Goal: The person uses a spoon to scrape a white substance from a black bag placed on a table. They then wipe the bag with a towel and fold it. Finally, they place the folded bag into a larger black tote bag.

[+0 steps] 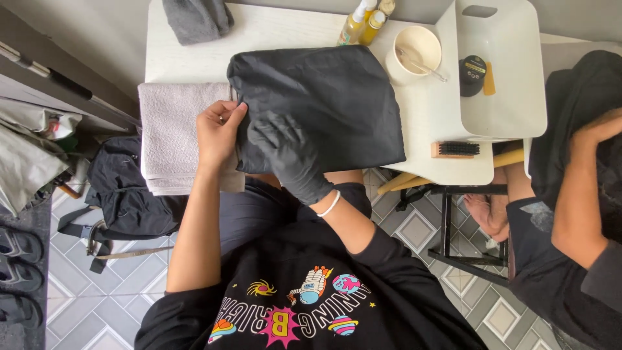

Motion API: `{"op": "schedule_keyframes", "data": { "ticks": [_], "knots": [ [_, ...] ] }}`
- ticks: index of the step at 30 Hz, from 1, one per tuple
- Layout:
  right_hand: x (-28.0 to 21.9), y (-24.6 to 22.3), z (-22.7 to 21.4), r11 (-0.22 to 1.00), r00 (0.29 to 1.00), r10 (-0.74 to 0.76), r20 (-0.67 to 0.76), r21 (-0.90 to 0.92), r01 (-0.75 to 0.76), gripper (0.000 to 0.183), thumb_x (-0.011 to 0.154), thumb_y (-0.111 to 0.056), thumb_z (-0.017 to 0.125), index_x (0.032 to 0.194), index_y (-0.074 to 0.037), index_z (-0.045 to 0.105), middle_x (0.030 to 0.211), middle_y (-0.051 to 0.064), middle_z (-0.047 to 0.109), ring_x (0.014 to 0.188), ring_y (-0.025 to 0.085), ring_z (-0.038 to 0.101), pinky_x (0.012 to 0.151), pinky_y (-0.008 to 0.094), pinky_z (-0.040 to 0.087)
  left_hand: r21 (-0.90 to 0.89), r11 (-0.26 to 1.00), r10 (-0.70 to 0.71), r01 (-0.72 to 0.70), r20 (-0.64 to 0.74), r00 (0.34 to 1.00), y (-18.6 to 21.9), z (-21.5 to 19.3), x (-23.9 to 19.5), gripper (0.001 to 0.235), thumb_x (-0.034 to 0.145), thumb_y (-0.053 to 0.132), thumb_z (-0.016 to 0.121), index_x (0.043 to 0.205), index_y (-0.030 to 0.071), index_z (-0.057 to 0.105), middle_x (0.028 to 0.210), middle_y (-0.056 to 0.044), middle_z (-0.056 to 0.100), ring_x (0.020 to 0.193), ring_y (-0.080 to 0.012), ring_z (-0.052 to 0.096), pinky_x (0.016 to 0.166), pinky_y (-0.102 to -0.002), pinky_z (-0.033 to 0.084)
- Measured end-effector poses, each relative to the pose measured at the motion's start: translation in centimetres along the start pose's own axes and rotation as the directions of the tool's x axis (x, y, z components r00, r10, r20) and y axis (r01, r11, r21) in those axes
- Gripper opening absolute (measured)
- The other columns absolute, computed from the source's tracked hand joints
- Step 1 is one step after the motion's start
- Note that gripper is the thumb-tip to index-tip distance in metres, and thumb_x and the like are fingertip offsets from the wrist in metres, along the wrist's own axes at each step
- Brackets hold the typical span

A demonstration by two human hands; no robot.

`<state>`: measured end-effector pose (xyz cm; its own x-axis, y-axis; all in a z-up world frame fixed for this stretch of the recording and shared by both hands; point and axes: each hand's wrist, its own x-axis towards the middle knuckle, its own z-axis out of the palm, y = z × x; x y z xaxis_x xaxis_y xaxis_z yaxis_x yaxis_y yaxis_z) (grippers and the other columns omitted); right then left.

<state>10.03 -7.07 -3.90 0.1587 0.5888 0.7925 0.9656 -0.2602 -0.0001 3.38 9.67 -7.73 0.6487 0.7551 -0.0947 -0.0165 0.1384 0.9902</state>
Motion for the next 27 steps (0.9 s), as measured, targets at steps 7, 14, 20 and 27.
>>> {"op": "schedule_keyframes", "data": {
  "ticks": [7,14,20,27],
  "knots": [
    [-5.3,-2.3,-3.5,0.993,0.976,-0.070,0.204,0.108,0.048,0.026,0.098,-0.019,0.070,0.123,-0.014,0.072,0.123,0.009,0.070,0.119,0.030,0.065,0.108,0.046,0.051,0.064,0.994,0.086,-0.085,-0.016,0.996,0.1,0.3,-0.1,0.011,0.099,0.013,0.074,0.098,0.002,0.073,0.071,-0.006,0.071,0.061,-0.0067,0.065,0.050,-0.019,0.056],
    [-2.6,-2.5,-9.1,0.947,0.970,0.076,0.231,0.289,-0.143,0.017,0.100,-0.019,0.065,0.113,-0.014,0.074,0.098,0.003,0.069,0.091,0.025,0.070,0.084,0.037,0.060,0.103,0.992,0.073,-0.069,-0.038,0.997,1.1,0.9,-0.9,0.012,0.099,0.014,0.074,0.095,0.003,0.074,0.069,-0.004,0.069,0.058,-0.0035,0.060,0.046,-0.015,0.049],
    [4.0,-1.7,-5.3,0.998,0.996,0.044,-0.075,0.057,-0.040,0.030,0.097,-0.025,0.072,0.126,-0.018,0.074,0.121,0.010,0.072,0.112,0.030,0.069,0.100,0.042,0.057,0.051,0.998,0.031,-0.029,-0.034,0.999,3.2,1.3,-1.7,0.013,0.097,0.017,0.072,0.093,0.006,0.075,0.063,-0.001,0.065,0.054,-0.0034,0.058,0.044,-0.015,0.048],
    [0.9,-4.2,-4.9,0.982,0.977,-0.101,0.186,0.179,0.067,0.020,0.100,-0.014,0.064,0.116,-0.007,0.074,0.116,0.014,0.073,0.121,0.033,0.064,0.118,0.049,0.042,0.034,0.999,-0.033,0.033,-0.005,0.999,3.3,1.0,-1.4,0.014,0.099,0.016,0.067,0.096,0.005,0.075,0.062,-0.001,0.066,0.055,-0.0040,0.058,0.046,-0.014,0.047]
  ]
}}
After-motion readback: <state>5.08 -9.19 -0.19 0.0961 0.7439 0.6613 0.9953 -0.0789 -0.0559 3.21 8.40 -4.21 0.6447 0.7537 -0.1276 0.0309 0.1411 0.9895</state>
